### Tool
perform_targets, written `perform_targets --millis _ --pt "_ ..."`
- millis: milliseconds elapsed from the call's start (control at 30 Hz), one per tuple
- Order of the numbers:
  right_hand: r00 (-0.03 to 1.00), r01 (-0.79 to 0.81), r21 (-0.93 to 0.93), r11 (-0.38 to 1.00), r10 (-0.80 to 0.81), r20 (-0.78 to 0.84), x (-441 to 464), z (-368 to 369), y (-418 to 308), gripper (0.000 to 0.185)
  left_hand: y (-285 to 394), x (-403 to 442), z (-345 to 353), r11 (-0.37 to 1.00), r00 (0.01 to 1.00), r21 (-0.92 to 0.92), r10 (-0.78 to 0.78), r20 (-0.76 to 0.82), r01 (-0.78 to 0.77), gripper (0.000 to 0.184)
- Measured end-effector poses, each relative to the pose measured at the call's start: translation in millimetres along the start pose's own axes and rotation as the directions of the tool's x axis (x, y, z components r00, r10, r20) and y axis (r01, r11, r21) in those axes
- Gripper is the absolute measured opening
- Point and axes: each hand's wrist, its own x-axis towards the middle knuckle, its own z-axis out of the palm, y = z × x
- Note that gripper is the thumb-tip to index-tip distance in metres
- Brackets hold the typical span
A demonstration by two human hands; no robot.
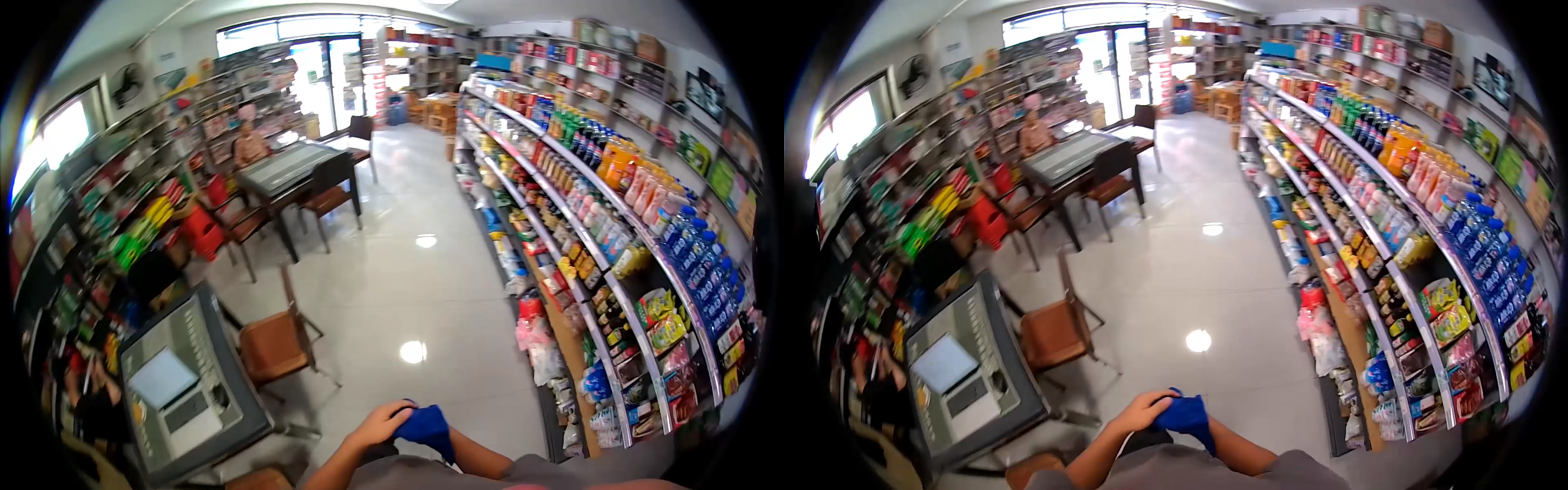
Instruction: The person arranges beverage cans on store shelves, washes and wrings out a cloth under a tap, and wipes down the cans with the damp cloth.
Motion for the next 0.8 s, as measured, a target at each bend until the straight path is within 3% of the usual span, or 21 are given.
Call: perform_targets --millis 67,167,233,267,300,333,400,500,533,567,633,733,767,800 --pt "0.971 0.204 -0.16 0.966 -0.22 -0.089 28 -3 65 0.019 -21 27 -17 0.997 0.97 -0.059 0.038 -0.241 -0.054 0.028" --pt "0.946 -0.023 -0.024 0.999 0.029 0.322 121 -78 27 0.017 -69 80 -47 0.979 0.85 -0.188 -0.035 -0.525 -0.076 0.022" --pt "0.86 -0.175 -0.063 0.982 0.184 0.475 172 -117 26 0.016 -86 127 -69 0.979 0.818 -0.171 -0.006 -0.575 -0.113 0.021" --pt "0.774 -0.464 0.01 0.886 0.4 0.491 188 -129 44 0.013 -90 152 -83 0.978 0.802 -0.162 0.009 -0.597 -0.133 0.02" --pt "0.646 -0.707 0.083 0.702 0.594 0.479 205 -140 62 0.01 -81 178 -104 0.995 0.829 -0.088 -0.013 -0.559 -0.044 0.019" --pt "0.983 -0.155 0.21 0.965 0.129 0.13 218 -153 64 0.008 -74 210 -124 0.994 0.843 -0.011 0.083 -0.532 -0.105 0.021" --pt "0.91 -0.276 0.087 0.957 0.231 0.344 246 -209 82 0.011 -56 269 -160 0.972 0.869 0.176 0.218 -0.445 -0.154 0.025" --pt "0.982 -0.029 -0.074 0.997 0.042 0.183 278 -278 100 0.026 -23 357 -201 0.977 0.964 0.151 0.181 -0.197 -0.153 0.028" --pt "0.986 0.151 -0.272 0.95 -0.127 0.104 280 -299 112 0.03 -20 385 -207 0.972 0.972 0.145 0.201 -0.119 -0.183 0.028" --pt "0.983 0.162 -0.418 0.894 -0.108 0.15 290 -329 98 0.03 -1 407 -213 0.982 0.987 0.116 0.156 -0.034 -0.151 0.029" --pt "0.987 0.146 -0.365 0.92 -0.108 0.122 254 -372 147 0.051 10 455 -219 0.978 0.977 0.068 0.193 0.086 -0.199 0.028" --pt "0.978 -0.057 -0.136 0.989 0.028 -0.207 245 -416 185 0.061 16 535 -224 0.979 0.949 -0.032 0.204 0.242 -0.202 0.023" --pt "0.941 -0.17 -0.136 0.976 0.12 -0.316 273 -436 157 0.042 17 562 -224 0.978 0.938 -0.06 0.207 0.277 -0.198 0.023" --pt "0.897 -0.237 -0.046 0.97 0.201 -0.394 280 -452 183 0.034 15 590 -225 0.973 0.927 -0.038 0.228 0.298 -0.227 0.023"
